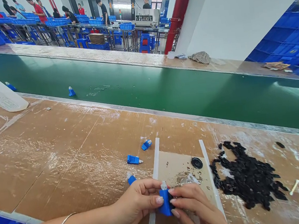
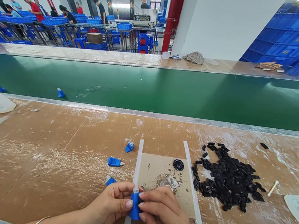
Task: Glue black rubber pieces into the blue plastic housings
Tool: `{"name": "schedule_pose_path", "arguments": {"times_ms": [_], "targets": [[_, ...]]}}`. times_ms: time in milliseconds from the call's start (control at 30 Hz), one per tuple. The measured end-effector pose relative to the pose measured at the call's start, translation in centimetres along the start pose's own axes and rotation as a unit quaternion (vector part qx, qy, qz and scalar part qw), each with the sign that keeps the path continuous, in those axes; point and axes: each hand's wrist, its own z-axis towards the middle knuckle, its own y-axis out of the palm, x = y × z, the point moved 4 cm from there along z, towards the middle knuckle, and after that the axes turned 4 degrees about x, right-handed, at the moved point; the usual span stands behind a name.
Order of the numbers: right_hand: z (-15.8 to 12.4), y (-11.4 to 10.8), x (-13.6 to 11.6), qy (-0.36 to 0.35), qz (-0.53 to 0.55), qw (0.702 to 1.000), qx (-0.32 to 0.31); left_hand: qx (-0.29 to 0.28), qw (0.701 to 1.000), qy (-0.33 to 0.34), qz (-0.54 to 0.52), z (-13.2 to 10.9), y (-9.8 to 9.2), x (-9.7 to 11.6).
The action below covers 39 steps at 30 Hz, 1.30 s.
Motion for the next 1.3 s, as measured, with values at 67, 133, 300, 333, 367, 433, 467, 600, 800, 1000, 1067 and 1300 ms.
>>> {"name": "schedule_pose_path", "arguments": {"times_ms": [67,133,300,333,367,433,467,600,800,1000,1067,1300], "targets": [[-0.1,0.2,-0.3,-0.029,-0.041,0.999,-0.003,-0.002,1.0,-0.001,-0.003,0.0,0.1,0.1],[-0.2,0.4,-0.9,-0.059,-0.102,0.993,0.028,0.007,1.0,-0.007,-0.007,-0.1,0.0,0.3],[0.4,1.3,-3.5,-0.101,-0.234,0.956,0.145,0.022,1.0,-0.014,0.008,-0.3,-0.4,0.9],[0.7,1.6,-3.9,-0.099,-0.239,0.954,0.153,0.02,1.0,-0.01,0.017,-0.3,-0.5,1.1],[1.0,1.7,-4.2,-0.094,-0.236,0.954,0.157,0.019,0.999,-0.003,0.026,-0.3,-0.5,1.3],[1.7,1.9,-4.5,-0.087,-0.218,0.959,0.158,0.014,0.999,0.016,0.049,-0.5,-0.5,2.1],[1.9,2.0,-4.5,-0.096,-0.203,0.963,0.146,0.007,0.998,0.028,0.062,-0.7,-0.3,2.6],[1.3,0.1,-3.3,-0.118,-0.188,0.968,0.12,-0.016,0.985,0.104,0.134,-1.8,-0.2,6.2],[-3.3,-7.5,2.9,0.134,-0.328,0.923,0.149,0.249,0.887,0.234,0.309,-1.7,-4.1,13.7],[-4.4,-8.7,6.5,0.093,-0.337,0.937,0.005,0.364,0.483,0.162,0.78,-0.9,-5.3,16.3],[-4.0,-8.5,7.1,0.077,-0.324,0.942,-0.039,0.336,0.404,0.135,0.84,-0.6,-5.5,16.0],[-3.1,-9.1,7.6,0.077,-0.305,0.944,-0.097,0.341,0.412,0.221,0.815,-0.5,-5.6,16.1]]}}
